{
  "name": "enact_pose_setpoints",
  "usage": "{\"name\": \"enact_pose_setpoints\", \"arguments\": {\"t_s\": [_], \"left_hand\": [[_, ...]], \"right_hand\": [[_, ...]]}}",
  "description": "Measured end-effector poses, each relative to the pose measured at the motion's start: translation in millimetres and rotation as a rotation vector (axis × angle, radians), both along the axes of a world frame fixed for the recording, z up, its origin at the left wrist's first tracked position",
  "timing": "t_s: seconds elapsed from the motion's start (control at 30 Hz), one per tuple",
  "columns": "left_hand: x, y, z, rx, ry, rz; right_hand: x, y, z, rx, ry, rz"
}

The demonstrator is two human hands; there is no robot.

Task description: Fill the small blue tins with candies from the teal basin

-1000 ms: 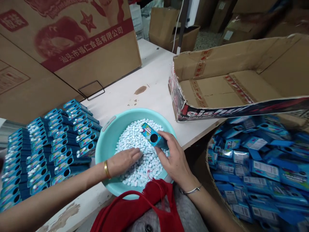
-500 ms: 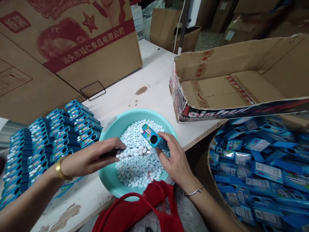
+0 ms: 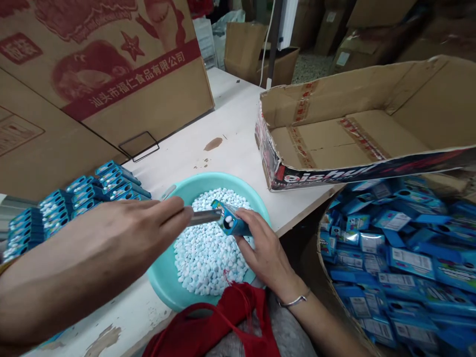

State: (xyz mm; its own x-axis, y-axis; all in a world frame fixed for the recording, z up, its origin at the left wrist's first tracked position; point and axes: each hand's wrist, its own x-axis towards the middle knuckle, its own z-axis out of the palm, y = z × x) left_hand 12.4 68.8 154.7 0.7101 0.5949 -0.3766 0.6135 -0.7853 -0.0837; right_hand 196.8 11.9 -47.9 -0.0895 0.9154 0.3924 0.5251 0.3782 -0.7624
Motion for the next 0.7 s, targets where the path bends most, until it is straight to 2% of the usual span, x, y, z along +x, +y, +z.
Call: {"name": "enact_pose_setpoints", "arguments": {"t_s": [0.07,0.1,0.17,0.23,0.3,0.37,0.4,0.47,0.6,0.7], "left_hand": [[-13,9,-11.3,0.06,-0.02,0.077],[-22,15,-24.1,0.092,-0.028,0.124],[-40,31,-62.8,0.124,-0.028,0.206],[-54,42,-110.6,0.088,0.013,0.251],[-59,43,-154.3,0.069,0.069,0.285],[-57,33,-183.9,0.036,0.075,0.276],[-53,25,-192.4,0.006,0.061,0.249],[-44,6,-199.1,-0.077,0.017,0.175],[-25,-26,-193.9,-0.253,-0.061,0.073],[-21,-34,-191.1,-0.426,-0.143,0.075]], "right_hand": [[0,0,0.6,-0.01,0.009,-0.013],[0,0,0.7,-0.012,0.015,-0.022],[0,0,0.4,-0.016,0.028,-0.044],[-1,0,-0.4,-0.019,0.039,-0.064],[-1,-1,-1.4,-0.025,0.042,-0.073],[-1,-1,-2.1,-0.032,0.04,-0.078],[-1,-1,-2.3,-0.034,0.039,-0.082],[-1,-1,-2.2,-0.036,0.039,-0.091],[-1,-1,-0.9,-0.035,0.035,-0.118],[-1,-1,-0.7,-0.043,0.033,-0.121]]}}
